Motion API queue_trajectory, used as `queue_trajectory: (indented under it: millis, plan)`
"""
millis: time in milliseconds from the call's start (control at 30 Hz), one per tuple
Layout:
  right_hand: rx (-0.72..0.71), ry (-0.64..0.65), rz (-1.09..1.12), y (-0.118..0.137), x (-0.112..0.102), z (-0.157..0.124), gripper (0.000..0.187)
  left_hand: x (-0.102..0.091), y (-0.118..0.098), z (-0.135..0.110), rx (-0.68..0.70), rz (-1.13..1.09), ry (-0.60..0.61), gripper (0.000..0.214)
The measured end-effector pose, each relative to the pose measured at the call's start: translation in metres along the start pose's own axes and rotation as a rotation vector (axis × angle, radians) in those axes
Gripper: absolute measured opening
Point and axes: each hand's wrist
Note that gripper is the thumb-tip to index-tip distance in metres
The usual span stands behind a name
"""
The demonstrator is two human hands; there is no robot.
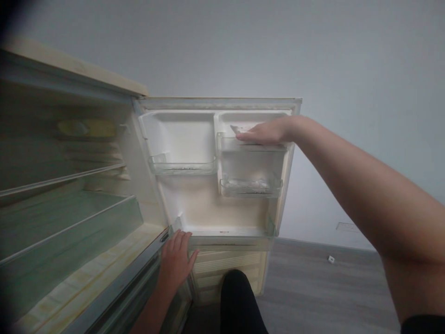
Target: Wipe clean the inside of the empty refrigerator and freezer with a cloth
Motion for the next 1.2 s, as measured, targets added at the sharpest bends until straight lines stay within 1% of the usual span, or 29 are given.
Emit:
queue_trajectory:
  millis: [100, 167, 300, 400, 467, 533, 600, 633, 700, 800, 867, 967, 1033, 1100, 1200]
  plan:
    - [0.174, 0.058, -0.109, 0.002, 0.001, -0.019, 0.082, 0.000, 0.003, 0.000, -0.004, -0.017, -0.005, 0.044]
    - [0.221, 0.024, -0.164, 0.005, 0.005, -0.029, 0.083, 0.000, 0.007, 0.000, 0.001, -0.031, 0.000, 0.044]
    - [0.170, -0.118, -0.155, 0.007, 0.013, -0.034, 0.070, -0.001, 0.011, 0.000, 0.001, -0.041, 0.021, 0.045]
    - [0.110, -0.135, -0.110, 0.008, 0.016, -0.033, 0.064, -0.003, 0.008, 0.000, -0.012, -0.017, 0.038, 0.045]
    - [0.091, -0.163, -0.089, 0.014, 0.020, -0.032, 0.063, -0.003, 0.005, 0.000, -0.014, 0.003, 0.037, 0.045]
    - [0.121, -0.251, -0.082, 0.024, 0.027, -0.030, 0.067, -0.001, 0.001, 0.001, -0.017, 0.020, 0.031, 0.045]
    - [0.159, -0.390, -0.065, 0.038, 0.040, -0.027, 0.070, 0.000, -0.001, 0.001, -0.020, 0.029, 0.024, 0.045]
    - [0.155, -0.459, -0.052, 0.046, 0.047, -0.024, 0.071, 0.000, -0.002, 0.001, -0.019, 0.030, 0.020, 0.044]
    - [0.077, -0.563, -0.038, 0.061, 0.061, -0.019, 0.069, 0.001, -0.003, 0.001, -0.016, 0.028, 0.013, 0.043]
    - [-0.084, -0.639, -0.077, 0.076, 0.080, -0.014, 0.061, 0.000, -0.003, 0.001, -0.008, 0.025, 0.008, 0.042]
    - [-0.171, -0.637, -0.129, 0.080, 0.089, -0.016, 0.052, 0.001, -0.002, 0.000, -0.007, 0.028, 0.008, 0.043]
    - [-0.316, -0.549, -0.216, 0.080, 0.098, -0.026, 0.044, 0.002, 0.001, -0.001, -0.003, 0.034, 0.004, 0.043]
    - [-0.374, -0.496, -0.255, 0.077, 0.098, -0.033, 0.042, 0.004, 0.004, -0.002, 0.004, 0.031, 0.000, 0.043]
    - [-0.350, -0.492, -0.278, 0.071, 0.091, -0.037, 0.039, 0.004, 0.006, -0.002, 0.012, 0.025, -0.006, 0.043]
    - [-0.198, -0.532, -0.305, 0.059, 0.075, -0.033, 0.039, 0.004, 0.008, -0.003, 0.019, 0.016, -0.017, 0.043]
Point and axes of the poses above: each hand's wrist, its own z-axis towards the middle knuckle, its own x-axis out of the palm, y = z × x, and after that the axes turned 3 degrees about -z, right-handed
